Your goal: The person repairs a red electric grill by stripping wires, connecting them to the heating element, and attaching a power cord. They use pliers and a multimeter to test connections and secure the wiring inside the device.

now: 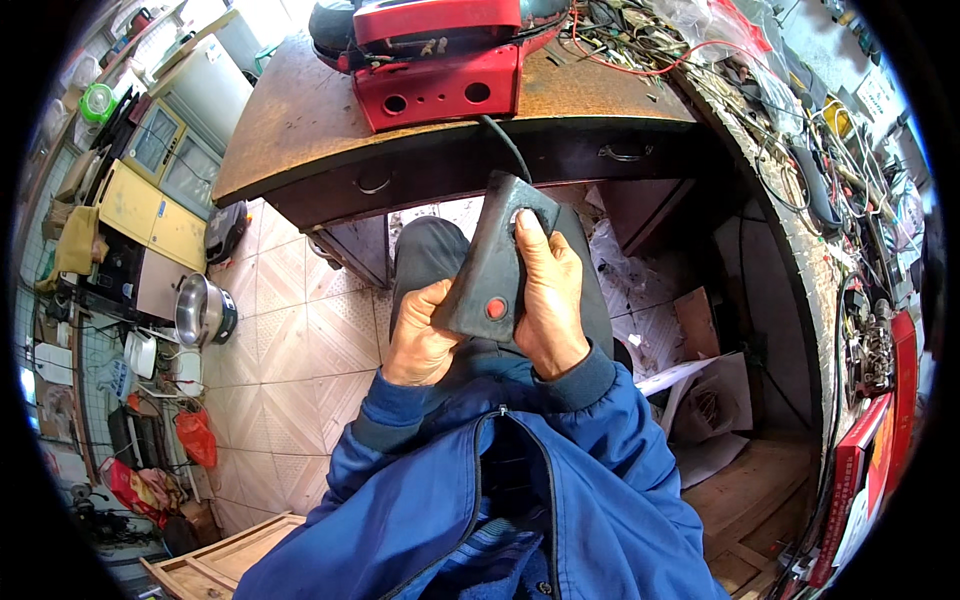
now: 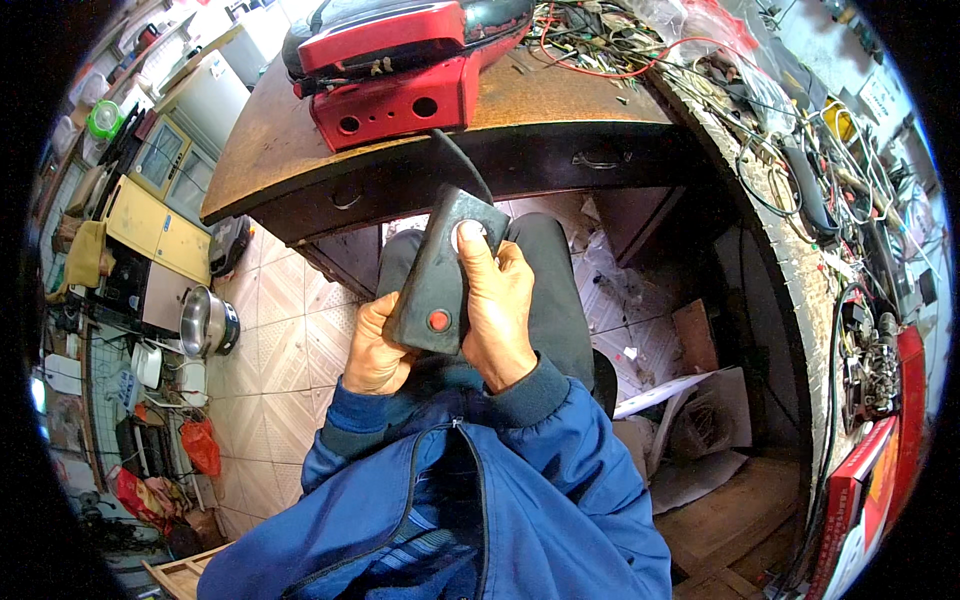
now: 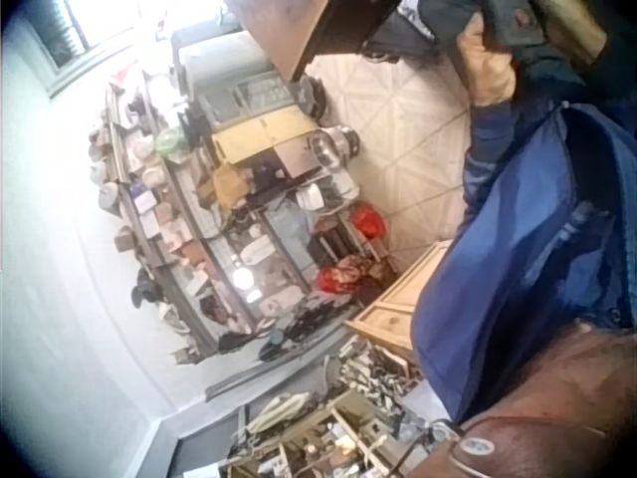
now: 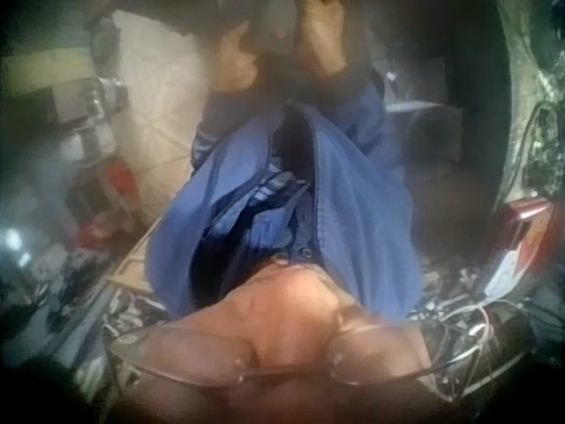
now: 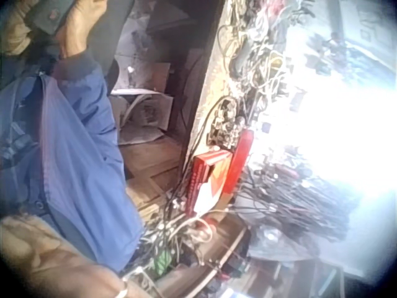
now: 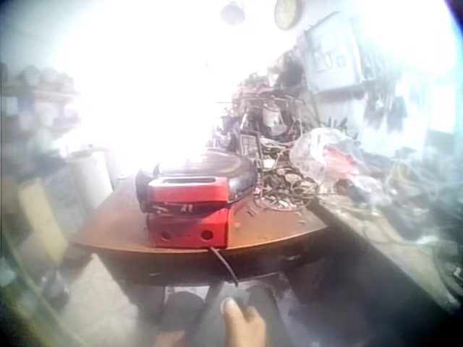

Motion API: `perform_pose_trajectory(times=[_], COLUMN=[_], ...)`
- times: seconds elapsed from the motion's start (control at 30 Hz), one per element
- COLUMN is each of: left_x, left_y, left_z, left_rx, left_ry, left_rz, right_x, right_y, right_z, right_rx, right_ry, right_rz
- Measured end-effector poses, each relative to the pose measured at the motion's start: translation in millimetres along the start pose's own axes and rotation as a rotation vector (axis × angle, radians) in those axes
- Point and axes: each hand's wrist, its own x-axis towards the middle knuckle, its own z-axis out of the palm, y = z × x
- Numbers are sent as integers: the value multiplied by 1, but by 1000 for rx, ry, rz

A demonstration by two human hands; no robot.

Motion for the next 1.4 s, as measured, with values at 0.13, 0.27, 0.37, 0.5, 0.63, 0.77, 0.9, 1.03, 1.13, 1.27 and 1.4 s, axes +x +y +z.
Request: perform_pose_trajectory(times=[0.13,0.27,0.37,0.5,0.63,0.77,0.9,1.03,1.13,1.27,1.4], left_x=[1,0,0,0,1,1,1,3,3,2,3], left_y=[-3,-3,-1,-3,-1,-2,-2,0,-1,-2,2], left_z=[-1,0,3,-1,-1,-1,-1,-4,-5,-5,-1], left_rx=[-67,-23,-8,-6,-15,-18,-1,10,39,83,261], left_ry=[-3,-2,12,-4,-11,6,10,-14,-23,-23,-40], left_rz=[-29,-15,-20,-17,-23,-31,-31,-54,-46,-21,50], right_x=[2,0,0,0,1,-1,-2,-1,0,0,4], right_y=[4,1,1,1,2,-2,-2,0,0,1,4], right_z=[0,2,2,0,-2,2,2,1,0,0,-8], right_rx=[3,21,18,-5,15,29,19,25,45,45,15], right_ry=[27,30,31,22,-10,-6,3,6,6,2,-15], right_rz=[-29,-30,-24,-13,-11,-5,-3,4,6,-5,42])
